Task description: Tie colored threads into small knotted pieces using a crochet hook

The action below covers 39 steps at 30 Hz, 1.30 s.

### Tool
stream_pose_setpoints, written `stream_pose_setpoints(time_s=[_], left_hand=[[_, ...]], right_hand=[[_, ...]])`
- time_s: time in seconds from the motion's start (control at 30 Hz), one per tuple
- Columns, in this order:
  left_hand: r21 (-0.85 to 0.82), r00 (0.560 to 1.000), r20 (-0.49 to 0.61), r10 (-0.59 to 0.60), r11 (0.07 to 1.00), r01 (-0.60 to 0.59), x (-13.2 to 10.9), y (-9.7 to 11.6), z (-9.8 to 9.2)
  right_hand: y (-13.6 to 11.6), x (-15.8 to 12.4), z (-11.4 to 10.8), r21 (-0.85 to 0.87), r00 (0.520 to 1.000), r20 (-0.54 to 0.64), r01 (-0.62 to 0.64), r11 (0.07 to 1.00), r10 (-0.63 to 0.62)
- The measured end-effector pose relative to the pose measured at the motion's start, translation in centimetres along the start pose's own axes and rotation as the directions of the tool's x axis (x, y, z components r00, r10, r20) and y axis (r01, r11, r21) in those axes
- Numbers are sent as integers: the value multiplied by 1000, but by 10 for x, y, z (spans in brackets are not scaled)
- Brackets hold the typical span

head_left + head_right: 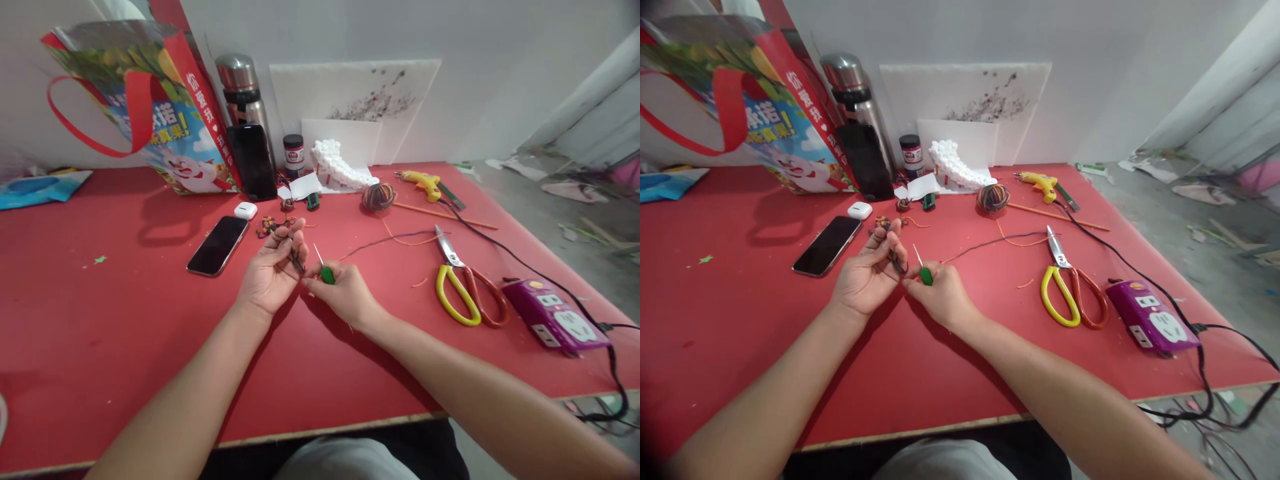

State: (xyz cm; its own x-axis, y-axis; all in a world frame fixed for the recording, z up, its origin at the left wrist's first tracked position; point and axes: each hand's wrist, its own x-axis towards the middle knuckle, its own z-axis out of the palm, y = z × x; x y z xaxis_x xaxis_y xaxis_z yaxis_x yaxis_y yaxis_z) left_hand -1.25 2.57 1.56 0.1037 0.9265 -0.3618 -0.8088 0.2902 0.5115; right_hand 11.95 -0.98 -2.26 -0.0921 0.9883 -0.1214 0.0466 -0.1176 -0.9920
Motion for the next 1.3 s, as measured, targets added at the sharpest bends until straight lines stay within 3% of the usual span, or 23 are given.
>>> stream_pose_setpoints(time_s=[0.1,0.2,0.3,0.4,0.53,0.63,0.77,0.83,1.03,1.2,1.3], left_hand=[[-2,1000,-4,26,1000,-26,2,3,-3],[17,998,-4,70,997,-70,7,6,-8],[24,996,9,87,996,-87,10,7,-10],[15,997,2,82,997,-82,8,7,-8],[2,996,54,65,998,-66,3,7,-5],[44,991,125,41,998,-46,1,8,-4],[151,978,207,24,987,-56,0,6,-7],[200,968,252,-1,979,-51,-1,3,-9],[270,948,306,-93,963,7,0,-3,-14],[305,949,299,-100,952,4,3,-3,-16],[332,948,304,-90,943,-17,3,-4,-16]], right_hand=[[-8,0,-8,204,992,66,-122,971,111],[-14,0,-23,417,948,254,-288,862,193],[-16,3,-37,471,895,389,-396,788,217],[-15,3,-41,458,894,402,-383,802,198],[-18,-5,-33,207,929,351,-202,957,120],[-22,-10,-32,6,957,287,-52,999,48],[-23,-8,-54,-58,999,-35,33,998,-35],[-22,-5,-69,-137,993,-104,41,990,-56],[-23,-4,-90,-392,993,115,15,920,33],[-19,-4,-93,-649,989,121,144,747,-86],[-15,-2,-94,-643,978,195,182,744,-70]])
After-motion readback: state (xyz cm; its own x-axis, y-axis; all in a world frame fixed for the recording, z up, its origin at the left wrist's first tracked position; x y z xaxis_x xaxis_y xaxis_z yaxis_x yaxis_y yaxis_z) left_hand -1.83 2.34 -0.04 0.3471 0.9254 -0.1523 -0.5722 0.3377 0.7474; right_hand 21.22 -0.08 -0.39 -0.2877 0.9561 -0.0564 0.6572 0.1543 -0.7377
